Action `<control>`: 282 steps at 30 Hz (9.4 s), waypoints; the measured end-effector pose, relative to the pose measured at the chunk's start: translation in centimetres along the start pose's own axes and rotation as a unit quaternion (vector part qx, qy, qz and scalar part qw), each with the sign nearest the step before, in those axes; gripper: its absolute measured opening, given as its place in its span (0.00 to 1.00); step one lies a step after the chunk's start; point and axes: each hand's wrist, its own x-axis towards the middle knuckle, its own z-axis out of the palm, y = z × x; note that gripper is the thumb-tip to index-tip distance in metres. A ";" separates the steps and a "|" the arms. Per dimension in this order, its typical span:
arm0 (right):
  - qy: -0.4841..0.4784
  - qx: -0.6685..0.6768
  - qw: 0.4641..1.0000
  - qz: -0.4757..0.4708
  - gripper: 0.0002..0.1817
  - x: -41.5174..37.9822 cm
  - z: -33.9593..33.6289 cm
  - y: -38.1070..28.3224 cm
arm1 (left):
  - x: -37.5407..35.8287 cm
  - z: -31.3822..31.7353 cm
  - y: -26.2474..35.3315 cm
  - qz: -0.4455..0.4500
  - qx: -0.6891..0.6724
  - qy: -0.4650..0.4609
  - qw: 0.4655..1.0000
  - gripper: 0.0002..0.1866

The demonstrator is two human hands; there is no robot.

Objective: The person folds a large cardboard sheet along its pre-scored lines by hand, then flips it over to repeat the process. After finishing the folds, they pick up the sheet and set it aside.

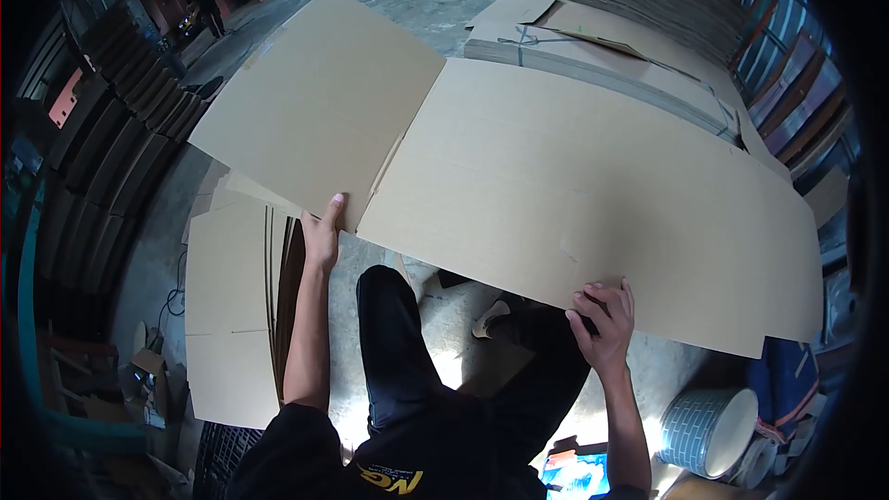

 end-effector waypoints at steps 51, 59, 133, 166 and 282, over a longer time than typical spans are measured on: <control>0.003 -0.002 1.000 -0.011 0.21 -0.3 0.1 0.5 | -0.1 0.2 0.2 0.050 0.099 -0.029 0.993 0.26; 0.009 -0.042 0.999 -0.029 0.17 -0.3 1.2 0.2 | -4.3 3.9 4.9 0.249 0.270 -0.118 0.923 0.24; -0.005 -0.031 0.999 0.006 0.25 0.2 0.8 0.4 | -5.9 3.8 5.1 0.167 0.365 -0.347 0.847 0.36; 0.078 -0.112 0.986 -0.099 0.15 3.2 -0.3 -0.9 | -5.0 3.3 5.8 0.252 0.318 -0.294 0.865 0.24; 0.639 -0.034 0.732 0.234 0.33 -3.7 -39.4 -1.8 | -17.2 7.0 3.1 -0.067 -0.084 -0.479 0.871 0.17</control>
